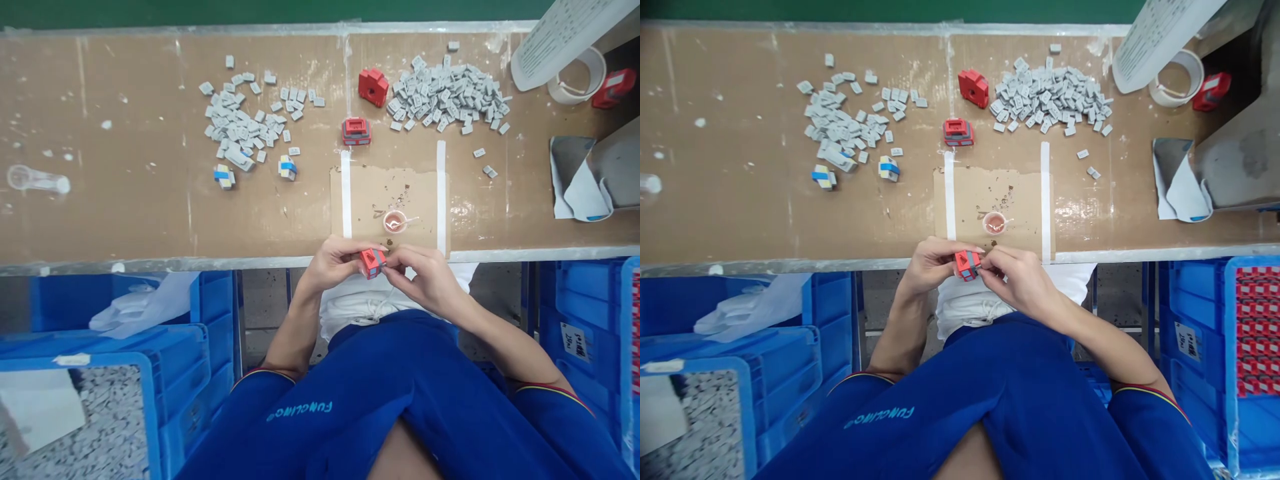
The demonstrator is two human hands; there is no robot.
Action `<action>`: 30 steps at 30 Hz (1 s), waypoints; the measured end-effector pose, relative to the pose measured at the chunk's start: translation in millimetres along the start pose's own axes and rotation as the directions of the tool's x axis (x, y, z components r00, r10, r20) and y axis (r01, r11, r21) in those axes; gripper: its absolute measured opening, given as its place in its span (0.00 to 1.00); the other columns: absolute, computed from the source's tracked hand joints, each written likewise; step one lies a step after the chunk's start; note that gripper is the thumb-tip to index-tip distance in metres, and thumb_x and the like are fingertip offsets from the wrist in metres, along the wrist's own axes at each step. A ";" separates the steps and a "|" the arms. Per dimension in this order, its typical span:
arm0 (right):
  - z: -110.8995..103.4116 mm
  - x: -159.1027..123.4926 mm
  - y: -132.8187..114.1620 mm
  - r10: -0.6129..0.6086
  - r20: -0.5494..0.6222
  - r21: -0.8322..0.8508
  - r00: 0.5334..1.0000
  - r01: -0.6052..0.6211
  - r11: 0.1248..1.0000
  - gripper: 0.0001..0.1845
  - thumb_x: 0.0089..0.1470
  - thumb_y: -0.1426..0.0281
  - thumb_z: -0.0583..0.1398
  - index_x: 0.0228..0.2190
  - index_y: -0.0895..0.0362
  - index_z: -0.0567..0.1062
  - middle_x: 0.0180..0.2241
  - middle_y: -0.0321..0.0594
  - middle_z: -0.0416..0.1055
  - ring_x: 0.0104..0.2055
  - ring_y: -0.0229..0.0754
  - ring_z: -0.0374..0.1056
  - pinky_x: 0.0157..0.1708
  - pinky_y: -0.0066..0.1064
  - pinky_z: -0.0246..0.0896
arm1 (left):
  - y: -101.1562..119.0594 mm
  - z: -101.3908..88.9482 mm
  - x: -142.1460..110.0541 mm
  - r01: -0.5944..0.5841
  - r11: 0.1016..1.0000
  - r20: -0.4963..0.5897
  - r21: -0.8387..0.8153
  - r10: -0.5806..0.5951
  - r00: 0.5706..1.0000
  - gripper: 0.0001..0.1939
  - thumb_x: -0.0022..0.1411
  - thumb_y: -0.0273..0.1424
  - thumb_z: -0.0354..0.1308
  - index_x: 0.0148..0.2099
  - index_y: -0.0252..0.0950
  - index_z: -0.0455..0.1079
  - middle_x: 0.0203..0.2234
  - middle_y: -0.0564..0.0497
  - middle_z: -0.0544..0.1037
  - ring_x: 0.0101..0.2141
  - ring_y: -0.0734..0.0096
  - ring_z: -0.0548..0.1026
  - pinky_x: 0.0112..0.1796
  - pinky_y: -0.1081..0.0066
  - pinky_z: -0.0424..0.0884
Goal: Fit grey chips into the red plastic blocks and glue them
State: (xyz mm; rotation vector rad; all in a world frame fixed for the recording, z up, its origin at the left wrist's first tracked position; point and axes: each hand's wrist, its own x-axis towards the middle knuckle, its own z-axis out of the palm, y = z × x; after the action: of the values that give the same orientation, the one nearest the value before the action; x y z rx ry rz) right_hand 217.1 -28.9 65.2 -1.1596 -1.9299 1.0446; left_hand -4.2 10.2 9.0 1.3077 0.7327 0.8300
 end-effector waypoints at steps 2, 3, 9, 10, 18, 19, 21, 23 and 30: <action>1.1 -0.1 -2.0 -0.004 -0.009 -0.006 1.000 0.004 1.000 0.07 0.67 0.75 0.60 0.34 0.57 0.75 0.30 0.37 0.74 0.28 0.35 0.68 0.30 0.27 0.62 | -0.8 -0.9 -0.5 -0.022 1.000 0.001 0.006 0.022 1.000 0.21 0.61 0.46 0.72 0.48 0.36 0.86 0.30 0.43 0.87 0.28 0.67 0.83 0.29 0.74 0.77; 1.2 0.0 -3.0 -0.008 -0.016 -0.010 1.000 0.008 1.000 0.06 0.67 0.74 0.60 0.35 0.57 0.76 0.31 0.37 0.75 0.29 0.35 0.68 0.30 0.27 0.62 | -0.8 -0.7 -0.2 -0.030 1.000 -0.001 0.001 0.030 1.000 0.20 0.61 0.45 0.72 0.48 0.37 0.86 0.30 0.43 0.88 0.28 0.67 0.84 0.30 0.74 0.77; 0.5 0.4 -3.7 -0.052 -0.135 -0.132 0.989 0.034 0.991 0.06 0.67 0.76 0.60 0.36 0.56 0.75 0.32 0.39 0.76 0.31 0.37 0.70 0.31 0.28 0.64 | -3.1 7.5 4.2 -0.088 0.993 -0.042 -0.081 0.085 0.995 0.25 0.58 0.41 0.76 0.56 0.42 0.83 0.47 0.41 0.87 0.43 0.61 0.87 0.42 0.70 0.83; 1.1 -0.5 -3.5 -0.059 -0.162 -0.168 0.985 0.031 0.985 0.06 0.67 0.76 0.59 0.36 0.56 0.74 0.31 0.38 0.75 0.30 0.37 0.69 0.30 0.28 0.63 | -4.5 8.9 4.0 -0.106 0.991 -0.055 -0.081 0.102 0.993 0.28 0.55 0.41 0.77 0.58 0.43 0.82 0.49 0.41 0.87 0.44 0.61 0.86 0.43 0.70 0.83; 5.9 -6.8 -6.0 -0.099 -0.150 -0.263 0.984 0.057 0.963 0.06 0.68 0.74 0.58 0.37 0.55 0.73 0.32 0.40 0.76 0.32 0.39 0.70 0.32 0.31 0.64 | -6.0 10.0 0.6 -0.121 0.992 -0.048 -0.033 0.119 0.992 0.22 0.60 0.35 0.75 0.57 0.41 0.82 0.49 0.42 0.87 0.45 0.62 0.86 0.46 0.69 0.82; 6.3 -5.6 -5.2 -0.109 -0.153 -0.267 0.982 0.066 0.962 0.07 0.68 0.75 0.58 0.36 0.55 0.72 0.31 0.39 0.74 0.31 0.39 0.69 0.31 0.30 0.62 | -4.9 9.7 1.2 -0.121 0.992 -0.037 -0.034 0.119 0.992 0.21 0.61 0.34 0.74 0.57 0.41 0.82 0.49 0.41 0.87 0.44 0.62 0.86 0.44 0.69 0.82; 7.6 -2.2 -2.7 -0.128 -0.154 -0.246 0.980 0.087 0.965 0.09 0.67 0.76 0.58 0.32 0.54 0.69 0.27 0.35 0.69 0.28 0.37 0.65 0.29 0.29 0.59 | -3.0 9.2 2.6 -0.121 0.992 -0.033 -0.042 0.119 0.992 0.20 0.61 0.33 0.74 0.56 0.41 0.82 0.48 0.41 0.87 0.43 0.63 0.86 0.43 0.70 0.82; 9.6 1.2 0.3 -0.132 -0.148 -0.190 0.980 0.103 0.976 0.12 0.65 0.77 0.58 0.30 0.53 0.65 0.26 0.33 0.65 0.27 0.35 0.62 0.27 0.28 0.57 | -1.9 8.8 3.0 -0.125 0.991 -0.044 -0.052 0.122 0.992 0.19 0.61 0.31 0.74 0.55 0.41 0.83 0.47 0.42 0.87 0.44 0.63 0.86 0.43 0.72 0.82; 13.0 -2.1 6.6 -0.102 -0.160 -0.152 0.982 0.078 0.985 0.10 0.65 0.77 0.57 0.31 0.54 0.67 0.27 0.34 0.66 0.27 0.35 0.62 0.28 0.27 0.58 | -4.8 11.7 -0.6 -0.104 0.994 -0.060 -0.031 0.102 0.993 0.20 0.61 0.33 0.74 0.55 0.39 0.83 0.47 0.42 0.87 0.43 0.63 0.86 0.45 0.71 0.81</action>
State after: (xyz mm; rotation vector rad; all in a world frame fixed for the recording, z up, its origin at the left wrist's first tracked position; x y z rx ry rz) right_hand 209.7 -32.8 53.0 -1.1867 -1.9305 0.7447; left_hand 5.9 3.3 5.7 1.3041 0.6989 0.9628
